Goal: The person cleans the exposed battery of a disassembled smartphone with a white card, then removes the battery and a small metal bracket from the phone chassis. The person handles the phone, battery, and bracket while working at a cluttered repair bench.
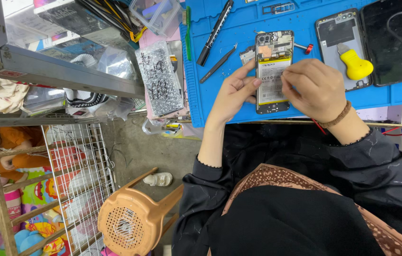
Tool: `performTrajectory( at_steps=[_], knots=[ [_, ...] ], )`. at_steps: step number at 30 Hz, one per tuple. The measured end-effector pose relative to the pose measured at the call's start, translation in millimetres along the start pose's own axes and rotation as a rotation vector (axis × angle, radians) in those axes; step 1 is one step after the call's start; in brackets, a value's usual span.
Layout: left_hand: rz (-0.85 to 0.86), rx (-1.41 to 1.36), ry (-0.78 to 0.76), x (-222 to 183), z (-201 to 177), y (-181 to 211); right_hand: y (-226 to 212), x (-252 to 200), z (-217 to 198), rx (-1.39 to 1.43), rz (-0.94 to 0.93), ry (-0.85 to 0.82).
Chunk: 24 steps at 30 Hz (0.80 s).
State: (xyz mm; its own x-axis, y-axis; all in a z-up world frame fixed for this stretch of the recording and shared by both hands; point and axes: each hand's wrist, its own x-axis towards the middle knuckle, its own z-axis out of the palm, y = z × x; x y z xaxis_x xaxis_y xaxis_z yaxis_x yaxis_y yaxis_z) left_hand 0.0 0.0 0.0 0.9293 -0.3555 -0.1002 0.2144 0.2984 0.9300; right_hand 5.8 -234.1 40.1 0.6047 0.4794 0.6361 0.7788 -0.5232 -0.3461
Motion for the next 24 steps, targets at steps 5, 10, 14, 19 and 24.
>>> performTrajectory(
  at_steps=[5, 10, 14, 19, 24],
  knots=[
    [0.058, -0.059, 0.009, 0, 5, 8, -14, -4, 0, 0.277, 0.380, 0.116],
    [0.102, -0.093, 0.003, -1, 7, 11, -9, -11, 8, 0.650, 0.650, 0.016],
    [0.123, -0.099, -0.014, -2, 6, 10, -4, -13, 12, 0.796, 0.752, -0.032],
    [0.139, -0.099, -0.010, -3, 4, 8, -5, -7, 11, 0.827, 0.750, -0.035],
    [0.155, -0.130, 0.008, -2, 0, 3, -4, -3, 10, 0.846, 0.725, -0.087]
  ],
)
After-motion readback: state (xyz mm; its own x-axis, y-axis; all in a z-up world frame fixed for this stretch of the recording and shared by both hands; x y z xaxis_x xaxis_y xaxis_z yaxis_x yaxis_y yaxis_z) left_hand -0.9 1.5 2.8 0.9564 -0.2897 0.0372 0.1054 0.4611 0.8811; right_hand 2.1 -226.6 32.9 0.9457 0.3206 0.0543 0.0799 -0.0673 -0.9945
